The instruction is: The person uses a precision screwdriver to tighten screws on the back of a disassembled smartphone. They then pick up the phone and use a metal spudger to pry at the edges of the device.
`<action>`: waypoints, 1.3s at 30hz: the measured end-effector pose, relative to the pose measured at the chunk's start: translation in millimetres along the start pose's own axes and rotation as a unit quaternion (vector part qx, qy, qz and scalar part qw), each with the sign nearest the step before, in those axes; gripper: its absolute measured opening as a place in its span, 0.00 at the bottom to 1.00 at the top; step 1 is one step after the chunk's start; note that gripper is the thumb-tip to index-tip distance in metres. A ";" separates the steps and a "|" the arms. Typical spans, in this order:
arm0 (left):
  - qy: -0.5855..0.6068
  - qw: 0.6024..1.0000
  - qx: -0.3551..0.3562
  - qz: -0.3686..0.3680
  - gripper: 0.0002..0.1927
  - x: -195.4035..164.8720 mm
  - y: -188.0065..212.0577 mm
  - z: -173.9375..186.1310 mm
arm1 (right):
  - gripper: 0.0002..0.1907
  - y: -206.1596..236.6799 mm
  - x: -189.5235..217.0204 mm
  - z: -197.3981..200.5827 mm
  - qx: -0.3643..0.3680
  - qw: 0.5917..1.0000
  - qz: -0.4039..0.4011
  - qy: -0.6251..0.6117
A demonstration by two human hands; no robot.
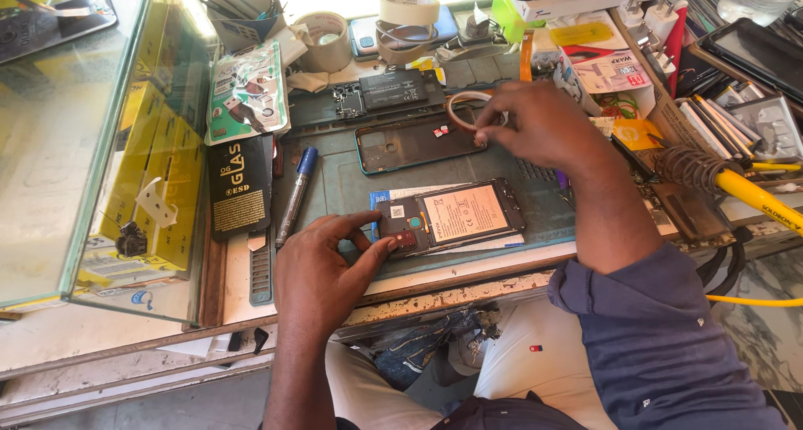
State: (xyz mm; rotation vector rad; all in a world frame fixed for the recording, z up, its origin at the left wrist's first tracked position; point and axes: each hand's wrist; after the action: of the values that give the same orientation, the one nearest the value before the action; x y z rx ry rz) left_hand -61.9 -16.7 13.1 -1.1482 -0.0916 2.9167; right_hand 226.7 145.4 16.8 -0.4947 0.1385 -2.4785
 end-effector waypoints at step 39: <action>-0.018 1.000 -0.001 0.006 0.19 -1.3 -0.8 -0.9 | 0.07 -41.4 1.0 -22.2 0.040 0.997 0.061 -0.015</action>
State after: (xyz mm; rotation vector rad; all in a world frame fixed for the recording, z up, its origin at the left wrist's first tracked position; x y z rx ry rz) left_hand -60.3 -15.9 13.3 -1.1007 -0.0870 2.9497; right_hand 195.1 178.2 5.3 -0.4751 0.0569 -2.3456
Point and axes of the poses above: each hand's wrist, its own y-axis away from the middle knuckle, its own z-axis out of the back of the hand, x = y × z, and after that the axes turned 6 degrees about x, right-handed
